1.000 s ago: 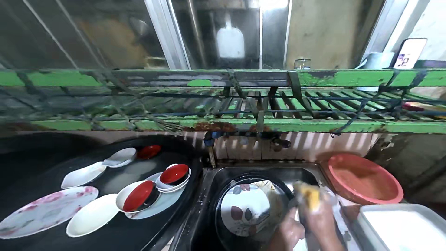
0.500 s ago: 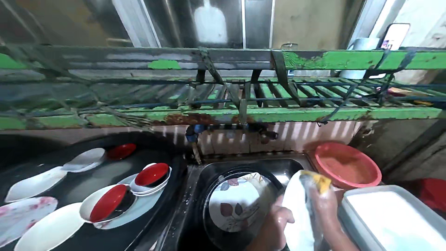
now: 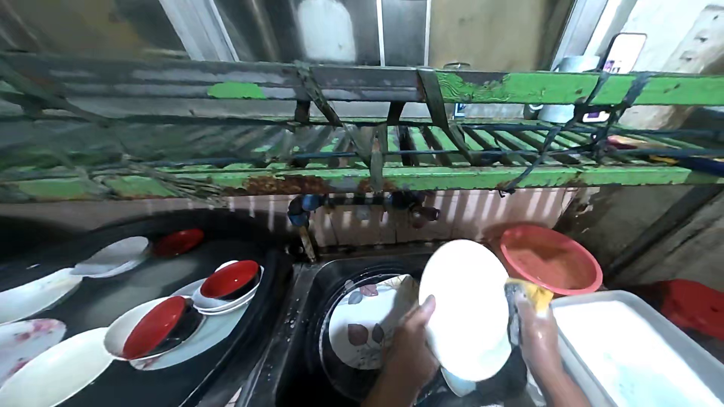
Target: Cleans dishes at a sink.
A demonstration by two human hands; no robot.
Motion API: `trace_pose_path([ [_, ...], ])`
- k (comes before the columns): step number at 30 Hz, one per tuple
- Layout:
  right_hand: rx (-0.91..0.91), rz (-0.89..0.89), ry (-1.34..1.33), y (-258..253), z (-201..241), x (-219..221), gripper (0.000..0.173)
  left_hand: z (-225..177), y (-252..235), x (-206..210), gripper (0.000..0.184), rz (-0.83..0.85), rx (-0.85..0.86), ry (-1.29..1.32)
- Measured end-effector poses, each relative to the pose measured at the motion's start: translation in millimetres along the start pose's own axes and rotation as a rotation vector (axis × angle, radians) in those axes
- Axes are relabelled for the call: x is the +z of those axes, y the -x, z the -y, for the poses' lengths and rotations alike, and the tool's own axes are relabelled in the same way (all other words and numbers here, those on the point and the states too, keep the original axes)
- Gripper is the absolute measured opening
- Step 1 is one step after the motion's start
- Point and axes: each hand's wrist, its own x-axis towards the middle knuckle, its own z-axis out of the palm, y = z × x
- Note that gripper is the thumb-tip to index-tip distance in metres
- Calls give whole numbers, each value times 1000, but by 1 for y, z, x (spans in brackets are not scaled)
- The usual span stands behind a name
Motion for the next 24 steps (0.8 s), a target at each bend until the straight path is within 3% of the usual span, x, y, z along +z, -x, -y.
trace_pose_path([
  [3,21,32,78,-5,31,4,43,8,14,18,40,5,-134,-308],
  [7,-337,205,147,32,70,19,60,11,20,27,42,94,-90,-481],
  [10,-42,173,-140,-5,47,12,42,-2,26,27,40,23,-18,-418],
  [13,187,86,-611,-23,24,5,17,-10,16,14,37,-27,222,-348],
  [15,163,39,-784,-14,36,4,12,-10,7,4,48,-164,318,-407],
  [17,114,80,-938,-15,59,-3,20,-6,-6,-10,58,-262,271,-415],
  [18,91,152,-973,-19,67,-11,24,-7,-9,-19,56,-232,191,-377],
  [21,108,517,-814,-44,55,-42,35,-17,-8,-31,37,-156,-47,27],
  [22,143,574,-622,-49,44,-45,48,-22,-5,-28,29,-148,-76,81],
  [24,145,518,-84,-40,26,-30,48,-21,0,-22,27,1,-145,33],
])
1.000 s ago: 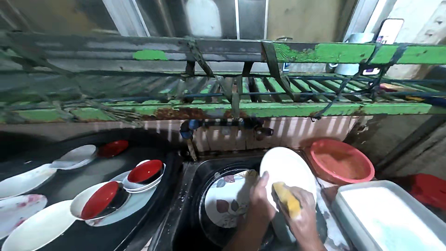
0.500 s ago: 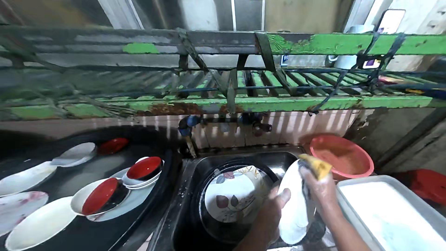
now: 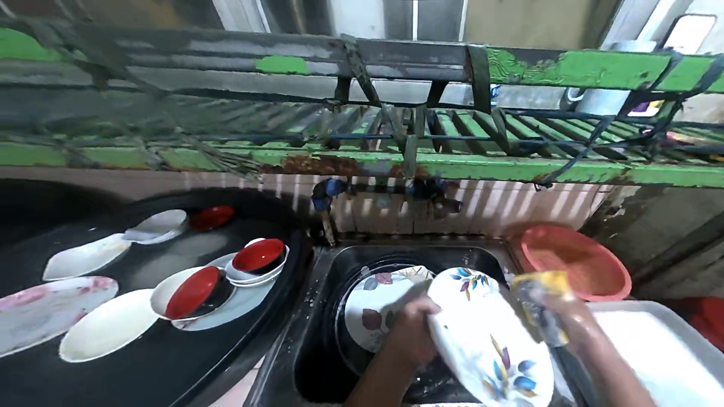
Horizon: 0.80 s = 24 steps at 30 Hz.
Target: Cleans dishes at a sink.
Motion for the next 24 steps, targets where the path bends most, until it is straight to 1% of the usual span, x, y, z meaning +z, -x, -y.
trace_pose_path([
  [1,50,-68,232,3,-7,19,48,9,1,5,40,73,-36,-69],
  [2,41,-114,374,12,-12,42,50,21,0,11,56,133,-62,-137],
  [3,-29,-138,382,24,-17,64,50,33,-2,18,66,172,-79,-201],
  [4,-113,-129,296,35,-22,83,52,42,-2,25,71,166,-93,-269],
  [5,-189,-111,192,45,-26,96,55,49,0,30,72,135,-102,-345],
  [6,-250,-103,137,48,-26,102,58,54,4,33,69,113,-90,-399],
  [7,-284,-120,130,45,-25,99,57,56,11,33,80,160,-57,-434],
  [8,-279,-175,176,36,-22,89,53,59,19,33,90,236,-7,-453],
  [9,-241,-245,233,23,-17,75,46,62,27,35,95,301,30,-449],
  [11,-184,-338,298,1,-9,51,40,68,40,39,96,369,39,-412],
  [13,-253,-346,296,8,1,49,39,70,45,43,90,347,-67,-385],
  [15,-390,-250,169,38,11,66,42,53,39,55,71,228,-296,-419],
  [16,-458,-191,89,52,12,77,46,43,33,60,69,214,-366,-462],
  [17,-510,-141,28,59,10,81,48,36,28,62,69,206,-372,-487],
  [18,-520,-132,2,59,7,80,50,32,26,60,81,214,-344,-483],
  [19,-489,-173,36,51,3,73,53,31,27,58,93,221,-296,-452],
  [20,-419,-250,92,40,-1,62,54,33,28,55,99,231,-231,-399],
  [21,-333,-318,140,28,-7,50,51,37,29,52,100,239,-155,-341],
  [22,-261,-379,166,19,-12,44,47,42,28,51,95,233,-84,-279],
  [23,-227,-410,173,15,-16,45,46,48,25,51,82,201,-23,-213],
  [24,-230,-402,160,19,-18,55,46,53,20,52,65,159,26,-159],
])
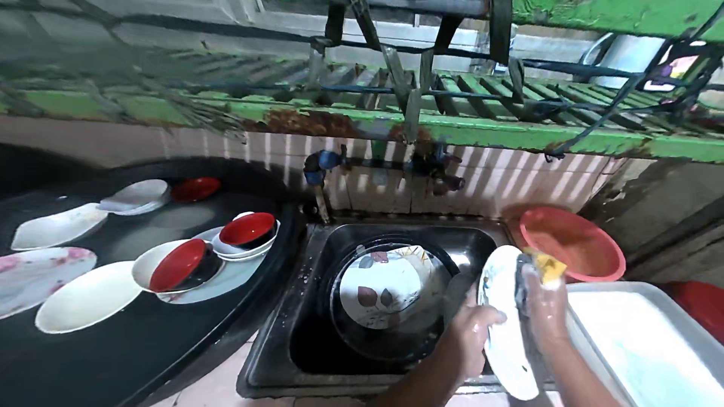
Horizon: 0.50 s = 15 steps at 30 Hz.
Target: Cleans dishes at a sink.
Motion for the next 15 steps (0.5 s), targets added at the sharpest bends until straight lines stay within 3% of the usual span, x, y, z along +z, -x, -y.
trace_pose_path([
  [1,-14,48,-33,17,7,11,49,3,-6,-1,48,-45,39,19],
  [3,-91,139,-39,55,20,33,55,-1,-19,-7,36,-164,103,26],
  [6,-240,295,170,68,1,28,62,-29,-22,-32,44,-258,204,-15],
  [10,-161,210,467,5,-20,3,59,-34,-14,-38,39,-350,148,7],
  [13,-263,115,434,-5,1,23,60,-16,-14,-29,39,-306,52,69],
  [15,-347,194,359,22,20,50,60,-14,-17,-31,41,-284,65,66],
])
